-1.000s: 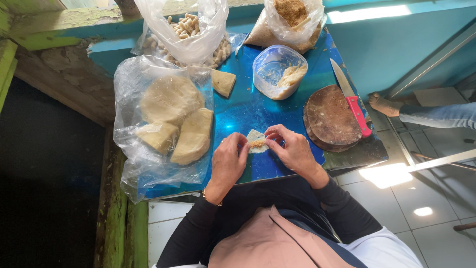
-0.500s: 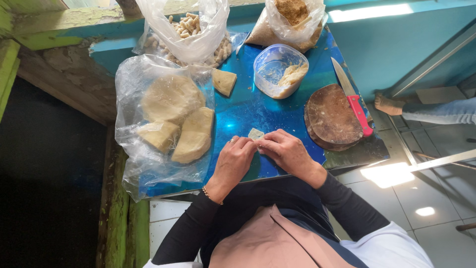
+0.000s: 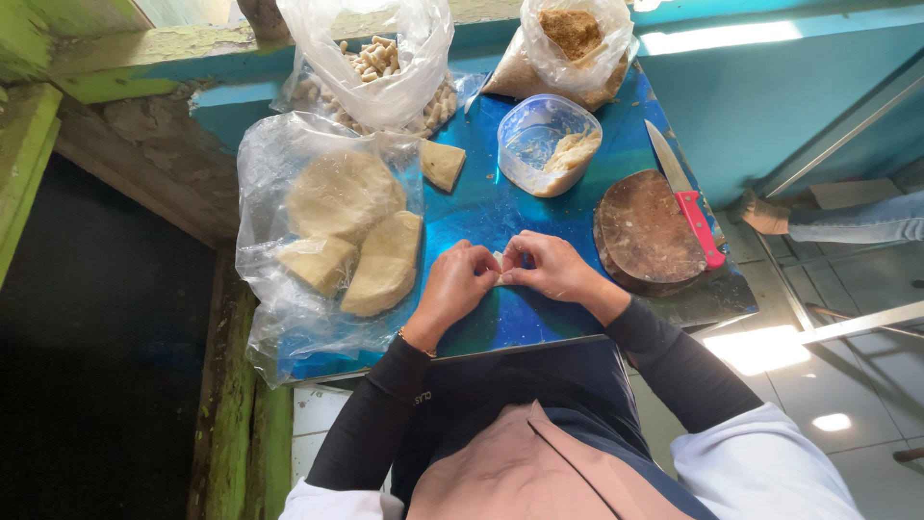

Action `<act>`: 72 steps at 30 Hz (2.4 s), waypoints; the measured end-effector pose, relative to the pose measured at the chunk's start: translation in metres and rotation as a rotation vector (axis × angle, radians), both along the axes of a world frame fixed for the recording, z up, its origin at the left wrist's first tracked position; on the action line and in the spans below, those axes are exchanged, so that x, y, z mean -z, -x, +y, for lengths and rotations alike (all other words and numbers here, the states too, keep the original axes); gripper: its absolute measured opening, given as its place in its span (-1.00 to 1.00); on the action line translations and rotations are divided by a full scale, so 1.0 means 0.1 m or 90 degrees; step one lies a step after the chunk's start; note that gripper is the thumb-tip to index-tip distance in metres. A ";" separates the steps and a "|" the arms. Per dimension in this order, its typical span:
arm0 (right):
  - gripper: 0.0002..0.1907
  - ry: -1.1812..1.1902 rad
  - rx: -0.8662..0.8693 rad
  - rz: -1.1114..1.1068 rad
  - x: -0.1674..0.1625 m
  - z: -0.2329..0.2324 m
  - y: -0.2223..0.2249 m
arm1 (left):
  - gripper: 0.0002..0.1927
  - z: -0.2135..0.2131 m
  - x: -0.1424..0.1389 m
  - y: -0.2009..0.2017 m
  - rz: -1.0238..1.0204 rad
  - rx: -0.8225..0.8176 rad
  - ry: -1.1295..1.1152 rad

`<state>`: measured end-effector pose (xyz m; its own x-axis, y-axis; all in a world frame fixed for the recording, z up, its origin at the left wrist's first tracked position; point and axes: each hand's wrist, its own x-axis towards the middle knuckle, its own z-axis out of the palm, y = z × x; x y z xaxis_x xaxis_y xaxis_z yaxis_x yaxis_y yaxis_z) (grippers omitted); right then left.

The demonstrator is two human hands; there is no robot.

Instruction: The person pinches a small piece of dough flat on a blue table, spoons brown filling from a plastic bag onto it, and folds and pinches the dough closed around the filling, repeating the cycle. The person works beside blocks of dough in plastic wrap, a knife, and a wooden board.

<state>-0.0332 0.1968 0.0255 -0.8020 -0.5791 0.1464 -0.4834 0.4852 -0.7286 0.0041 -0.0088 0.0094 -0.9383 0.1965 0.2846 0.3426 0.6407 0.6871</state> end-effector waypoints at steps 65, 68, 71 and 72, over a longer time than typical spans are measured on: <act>-0.50 -0.129 0.052 0.517 -0.25 -0.24 -0.26 | -0.82 -0.02 0.01 -0.02 0.107 -0.062 -0.015; -0.67 -0.097 0.039 0.432 -0.23 -0.28 -0.24 | -0.78 -0.05 0.02 0.02 0.079 -0.067 -0.026; -0.80 -0.106 0.033 0.442 -0.31 -0.31 -0.22 | -0.72 -0.12 -0.01 0.01 0.070 -0.045 -0.098; -0.81 -0.088 0.028 0.436 -0.39 -0.32 -0.20 | -0.69 -0.14 -0.03 0.01 0.075 -0.034 -0.135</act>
